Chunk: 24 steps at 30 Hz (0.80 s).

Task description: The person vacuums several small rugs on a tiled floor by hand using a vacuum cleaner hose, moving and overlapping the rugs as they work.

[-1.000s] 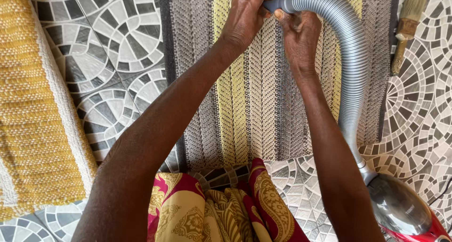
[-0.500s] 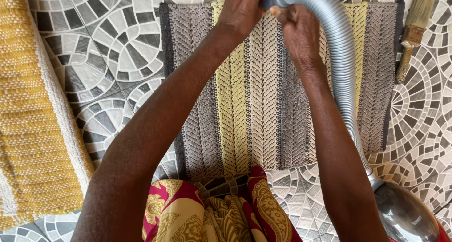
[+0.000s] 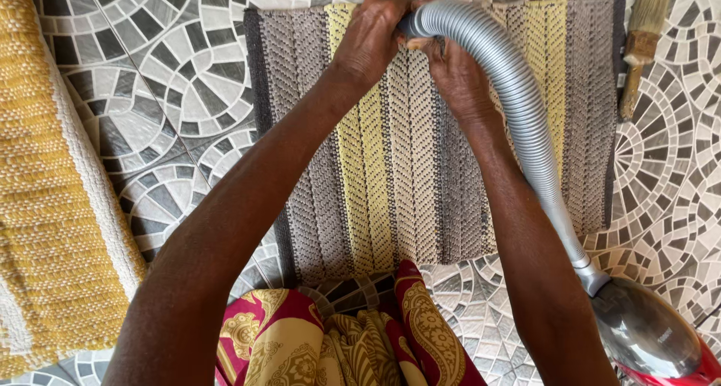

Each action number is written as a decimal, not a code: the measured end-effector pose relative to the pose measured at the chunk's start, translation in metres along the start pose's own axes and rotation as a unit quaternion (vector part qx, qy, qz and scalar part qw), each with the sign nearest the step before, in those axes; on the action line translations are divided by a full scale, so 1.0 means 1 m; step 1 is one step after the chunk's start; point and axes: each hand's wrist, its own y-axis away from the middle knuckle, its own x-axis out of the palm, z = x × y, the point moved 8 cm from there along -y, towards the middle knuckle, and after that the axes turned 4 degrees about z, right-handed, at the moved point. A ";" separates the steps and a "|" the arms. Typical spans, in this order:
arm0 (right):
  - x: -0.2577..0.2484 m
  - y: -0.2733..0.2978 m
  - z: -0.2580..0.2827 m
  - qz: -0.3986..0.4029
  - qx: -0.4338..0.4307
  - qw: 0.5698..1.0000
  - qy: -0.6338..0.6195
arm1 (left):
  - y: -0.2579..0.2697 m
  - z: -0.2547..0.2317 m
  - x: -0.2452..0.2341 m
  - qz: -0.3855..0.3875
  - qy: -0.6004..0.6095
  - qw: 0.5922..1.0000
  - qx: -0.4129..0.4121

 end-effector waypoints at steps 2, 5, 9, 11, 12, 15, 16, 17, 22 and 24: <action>0.014 -0.002 -0.017 0.025 0.071 0.972 -0.221 | -0.001 0.010 0.008 0.009 0.039 0.999 -0.018; 0.022 -0.012 -0.026 0.056 0.130 0.905 -0.401 | -0.009 0.011 0.006 -0.022 -0.018 1.000 -0.010; 0.009 0.002 -0.021 0.073 0.064 0.936 -0.338 | 0.015 0.005 0.009 -0.001 -0.003 0.998 -0.065; 0.023 0.007 -0.024 0.135 0.111 0.897 -0.405 | 0.017 -0.001 0.009 0.003 -0.006 0.999 -0.049; 0.036 0.013 -0.023 0.195 0.154 0.848 -0.469 | 0.017 -0.001 0.008 -0.005 0.009 0.999 -0.050; 0.034 -0.005 -0.030 0.112 0.156 0.870 -0.454 | 0.010 -0.002 -0.001 -0.028 0.004 0.999 -0.041; 0.032 -0.006 -0.031 0.110 0.156 0.871 -0.453 | 0.005 -0.006 -0.005 -0.044 -0.016 0.999 -0.025; 0.014 -0.007 -0.026 0.054 0.093 0.931 -0.349 | 0.005 -0.008 -0.006 -0.046 -0.017 0.999 -0.024; 0.037 0.019 -0.018 0.262 0.184 0.806 -0.497 | 0.035 -0.017 -0.003 0.003 -0.013 1.000 -0.016; 0.030 0.015 -0.019 0.217 0.157 0.829 -0.491 | 0.027 -0.010 0.001 0.016 0.007 0.999 -0.028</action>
